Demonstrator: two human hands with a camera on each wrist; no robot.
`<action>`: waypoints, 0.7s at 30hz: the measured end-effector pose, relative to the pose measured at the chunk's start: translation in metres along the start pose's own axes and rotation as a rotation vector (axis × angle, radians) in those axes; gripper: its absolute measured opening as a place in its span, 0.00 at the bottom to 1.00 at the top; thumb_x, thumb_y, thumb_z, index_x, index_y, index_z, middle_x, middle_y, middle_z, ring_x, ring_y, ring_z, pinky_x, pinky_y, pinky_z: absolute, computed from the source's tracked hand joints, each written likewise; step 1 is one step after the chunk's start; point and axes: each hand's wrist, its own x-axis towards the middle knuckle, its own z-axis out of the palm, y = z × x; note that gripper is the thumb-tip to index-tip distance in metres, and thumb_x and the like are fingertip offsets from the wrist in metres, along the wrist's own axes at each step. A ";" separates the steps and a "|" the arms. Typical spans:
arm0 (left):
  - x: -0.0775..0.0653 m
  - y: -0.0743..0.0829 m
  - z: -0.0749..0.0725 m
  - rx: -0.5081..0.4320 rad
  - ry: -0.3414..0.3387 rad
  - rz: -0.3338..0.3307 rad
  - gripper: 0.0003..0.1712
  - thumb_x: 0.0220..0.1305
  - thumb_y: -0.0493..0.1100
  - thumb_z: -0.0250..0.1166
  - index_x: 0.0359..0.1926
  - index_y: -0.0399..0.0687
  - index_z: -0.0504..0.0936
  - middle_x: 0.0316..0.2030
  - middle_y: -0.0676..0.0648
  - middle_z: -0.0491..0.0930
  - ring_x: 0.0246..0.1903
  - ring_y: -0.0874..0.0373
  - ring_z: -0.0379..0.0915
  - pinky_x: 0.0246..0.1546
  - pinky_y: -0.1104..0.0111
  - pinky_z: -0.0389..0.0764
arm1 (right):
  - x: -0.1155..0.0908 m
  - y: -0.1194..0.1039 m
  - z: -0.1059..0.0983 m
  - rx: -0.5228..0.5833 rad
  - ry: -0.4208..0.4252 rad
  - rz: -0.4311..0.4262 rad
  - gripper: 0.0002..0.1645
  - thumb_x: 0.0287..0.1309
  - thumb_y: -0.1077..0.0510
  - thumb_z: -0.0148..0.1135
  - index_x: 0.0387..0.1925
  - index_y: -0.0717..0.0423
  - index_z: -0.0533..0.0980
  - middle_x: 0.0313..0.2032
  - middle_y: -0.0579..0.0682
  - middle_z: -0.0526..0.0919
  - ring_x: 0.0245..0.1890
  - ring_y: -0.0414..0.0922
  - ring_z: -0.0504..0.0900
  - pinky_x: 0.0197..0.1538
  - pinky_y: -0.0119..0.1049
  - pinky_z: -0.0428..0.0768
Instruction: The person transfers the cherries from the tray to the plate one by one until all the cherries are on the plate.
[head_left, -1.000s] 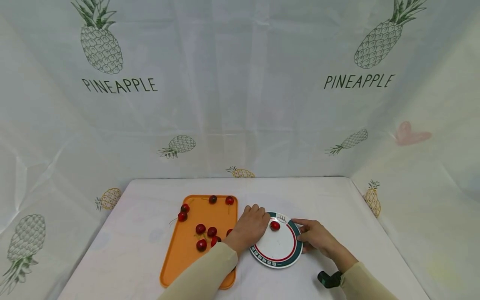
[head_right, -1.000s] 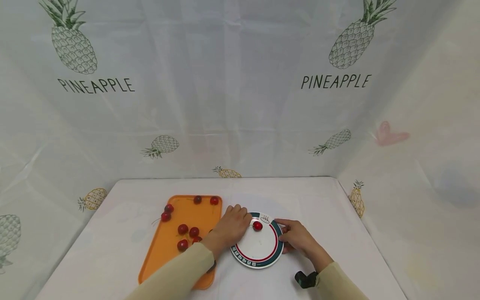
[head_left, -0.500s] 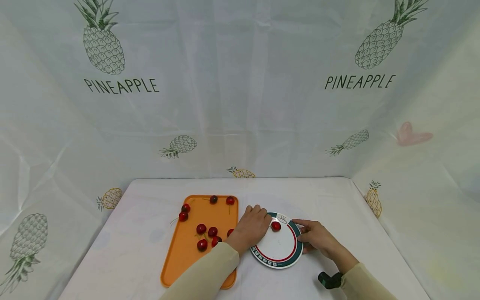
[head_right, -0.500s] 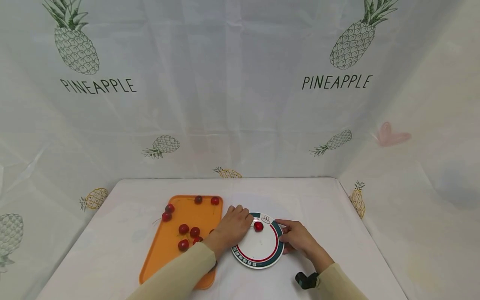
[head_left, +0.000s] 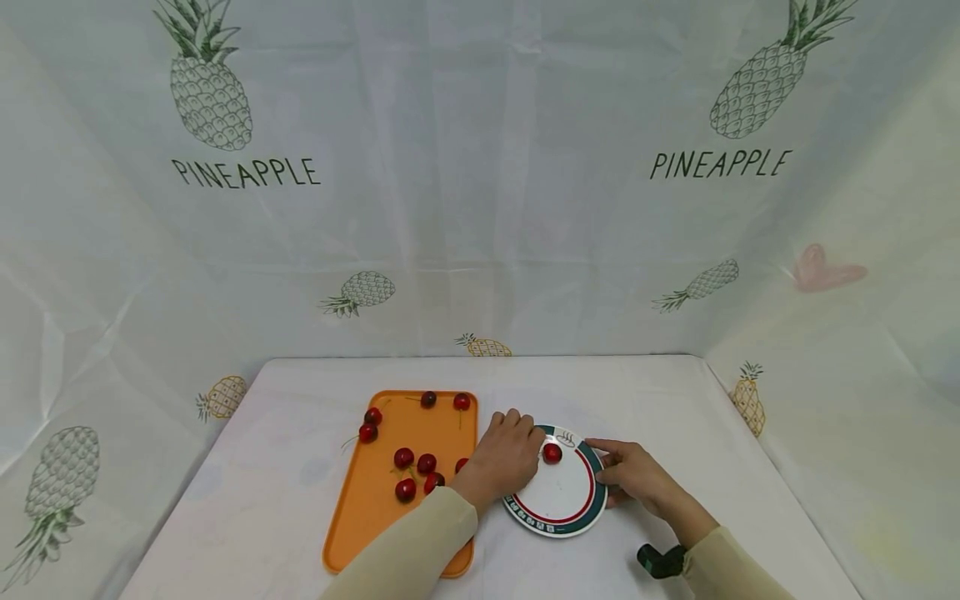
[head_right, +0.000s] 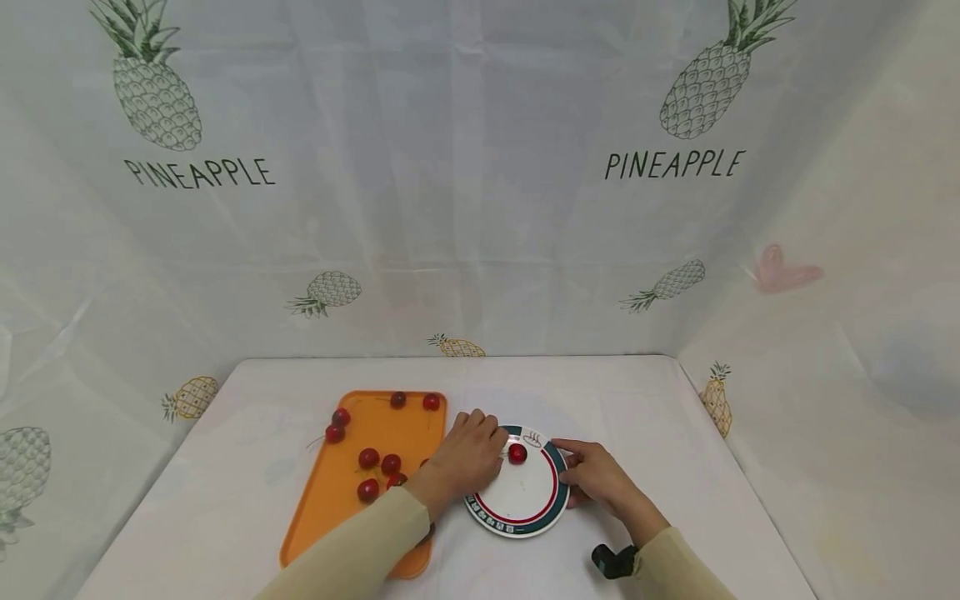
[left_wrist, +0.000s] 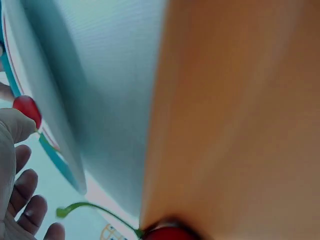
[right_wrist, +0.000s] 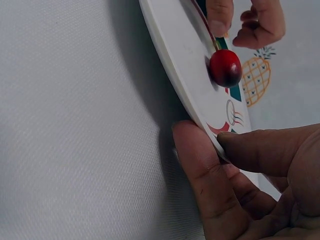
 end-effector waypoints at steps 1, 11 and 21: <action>-0.001 -0.001 0.000 0.005 0.006 0.002 0.19 0.79 0.57 0.57 0.61 0.54 0.78 0.47 0.52 0.75 0.48 0.55 0.64 0.57 0.62 0.71 | 0.000 0.000 0.000 -0.001 0.005 0.006 0.40 0.58 0.73 0.65 0.73 0.63 0.70 0.43 0.59 0.80 0.33 0.49 0.83 0.33 0.46 0.88; -0.021 -0.026 -0.019 0.036 0.069 0.038 0.19 0.77 0.59 0.60 0.59 0.55 0.81 0.51 0.52 0.77 0.50 0.53 0.65 0.56 0.60 0.72 | 0.002 -0.002 0.002 -0.024 0.041 0.040 0.39 0.58 0.73 0.66 0.72 0.60 0.72 0.44 0.58 0.81 0.32 0.49 0.83 0.33 0.45 0.88; -0.074 -0.088 -0.037 -0.152 0.104 -0.061 0.10 0.77 0.53 0.63 0.49 0.56 0.84 0.49 0.52 0.79 0.51 0.52 0.69 0.57 0.55 0.74 | 0.003 -0.002 0.003 -0.032 0.048 0.044 0.39 0.58 0.73 0.67 0.72 0.60 0.73 0.43 0.58 0.81 0.31 0.49 0.83 0.32 0.45 0.88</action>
